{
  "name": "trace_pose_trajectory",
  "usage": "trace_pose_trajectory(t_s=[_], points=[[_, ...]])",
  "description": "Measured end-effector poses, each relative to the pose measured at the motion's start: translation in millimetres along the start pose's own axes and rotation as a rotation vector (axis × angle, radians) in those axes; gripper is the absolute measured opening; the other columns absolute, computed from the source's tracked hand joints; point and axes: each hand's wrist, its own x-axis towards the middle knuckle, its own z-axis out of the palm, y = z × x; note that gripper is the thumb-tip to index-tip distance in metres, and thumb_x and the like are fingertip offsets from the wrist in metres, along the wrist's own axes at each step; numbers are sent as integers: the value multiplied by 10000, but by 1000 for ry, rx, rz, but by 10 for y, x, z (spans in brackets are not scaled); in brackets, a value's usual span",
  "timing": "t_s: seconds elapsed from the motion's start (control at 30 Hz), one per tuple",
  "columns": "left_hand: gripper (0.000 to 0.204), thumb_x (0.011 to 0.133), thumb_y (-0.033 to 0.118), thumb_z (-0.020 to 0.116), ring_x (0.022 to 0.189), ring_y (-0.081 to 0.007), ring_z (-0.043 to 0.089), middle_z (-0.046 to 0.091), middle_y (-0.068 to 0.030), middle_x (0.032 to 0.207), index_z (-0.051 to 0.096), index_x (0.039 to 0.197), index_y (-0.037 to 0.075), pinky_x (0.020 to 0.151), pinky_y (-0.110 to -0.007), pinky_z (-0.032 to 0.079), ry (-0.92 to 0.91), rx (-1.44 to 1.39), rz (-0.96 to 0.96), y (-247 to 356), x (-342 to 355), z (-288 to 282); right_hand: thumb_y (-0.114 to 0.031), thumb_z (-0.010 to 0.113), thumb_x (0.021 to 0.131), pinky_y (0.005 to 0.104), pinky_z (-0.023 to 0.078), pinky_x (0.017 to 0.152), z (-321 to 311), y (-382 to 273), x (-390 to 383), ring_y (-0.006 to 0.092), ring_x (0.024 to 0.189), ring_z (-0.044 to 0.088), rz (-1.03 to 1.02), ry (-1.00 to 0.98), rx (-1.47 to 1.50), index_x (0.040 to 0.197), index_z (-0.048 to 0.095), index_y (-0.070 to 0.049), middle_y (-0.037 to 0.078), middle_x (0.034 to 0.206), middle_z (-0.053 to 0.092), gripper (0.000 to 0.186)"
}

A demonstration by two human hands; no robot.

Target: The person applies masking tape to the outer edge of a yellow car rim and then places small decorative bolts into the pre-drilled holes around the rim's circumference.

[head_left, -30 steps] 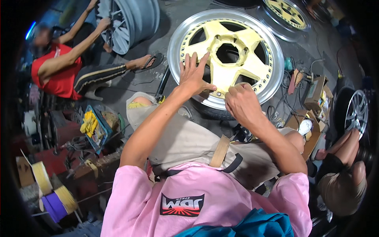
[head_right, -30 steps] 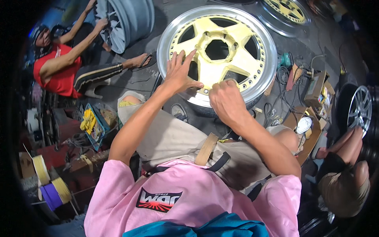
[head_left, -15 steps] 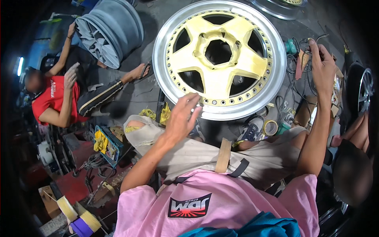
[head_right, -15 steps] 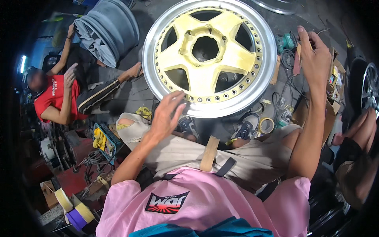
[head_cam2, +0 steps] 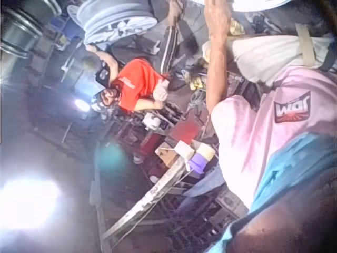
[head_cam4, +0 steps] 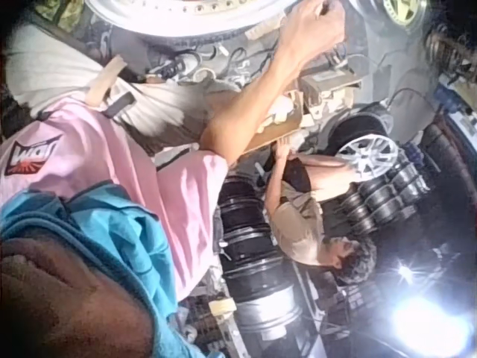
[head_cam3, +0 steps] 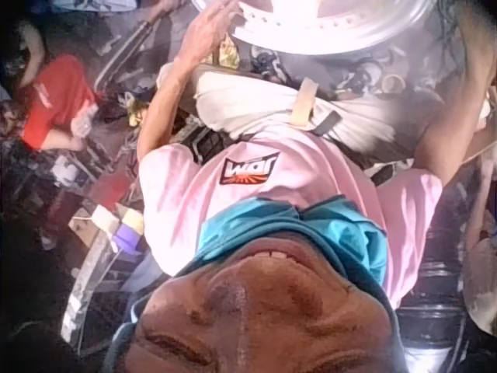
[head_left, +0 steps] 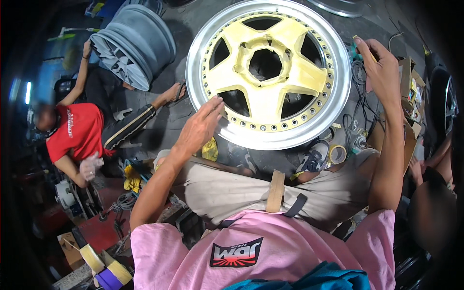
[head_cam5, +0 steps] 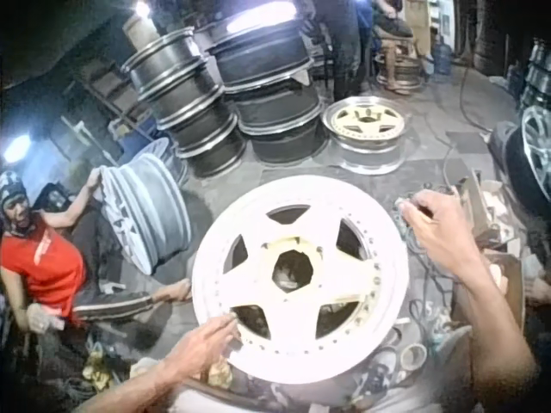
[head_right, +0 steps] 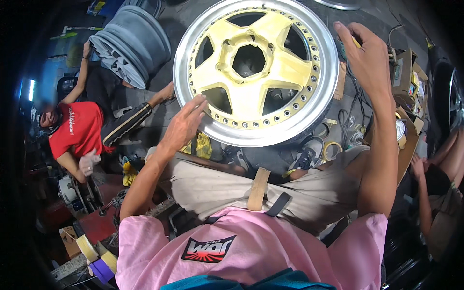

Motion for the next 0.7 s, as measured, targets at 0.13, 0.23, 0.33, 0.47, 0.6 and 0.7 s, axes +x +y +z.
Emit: trace_pose_trajectory(t_s=[0.13, 0.23, 0.33, 0.47, 0.6, 0.7], points=[[350, 956, 42, 643, 1309, -322, 584, 604, -167, 1388, 639, 1296, -41, 1077, -413, 506, -14, 21, 35, -200, 79, -30, -375, 663, 996, 378, 470, 686, -51, 12, -33, 276, 659, 513, 46, -57, -4, 976, 683, 44, 182, 756, 628, 420], [342, 953, 37, 642, 1301, -326, 587, 616, -165, 1365, 644, 1286, -41, 1074, -412, 506, -31, 59, 54, -218, 94, -43, -375, 655, 999, 408, 477, 708, -69, 72, -57, 333, 686, 566, -82, -47, -2, 993, 691, 47, 216, 790, 641, 424], [346, 946, 10, 632, 1274, -340, 591, 609, -167, 1341, 639, 1290, -19, 1071, -420, 509, -6, 83, 61, -137, 79, -30, -379, 652, 1000, 425, 479, 716, -137, 69, -112, 361, 701, 579, -104, -43, -19, 1003, 697, 46, 231, 807, 645, 428], [360, 935, 30, 659, 1245, -352, 598, 607, -169, 1293, 638, 1293, -1, 1062, -429, 513, -43, 31, 96, 151, 35, 74, -379, 647, 1001, 422, 478, 711, -236, 54, -207, 365, 695, 569, -70, -63, -40, 998, 695, 46, 229, 799, 641, 428], [378, 932, 46, 679, 1223, -364, 604, 603, -173, 1287, 631, 1305, 7, 1034, -442, 522, -37, 43, 103, 458, 10, 189, -377, 643, 1000, 425, 476, 702, -237, 70, -258, 378, 686, 554, -83, -100, -11, 992, 697, 44, 224, 770, 636, 424], [385, 929, 49, 682, 1211, -362, 609, 609, -172, 1272, 628, 1306, -5, 1040, -441, 518, -33, 60, 92, 599, -8, 215, -376, 643, 997, 435, 482, 707, -270, 9, -287, 385, 691, 571, -86, -133, -40, 989, 703, 43, 224, 764, 643, 423]])
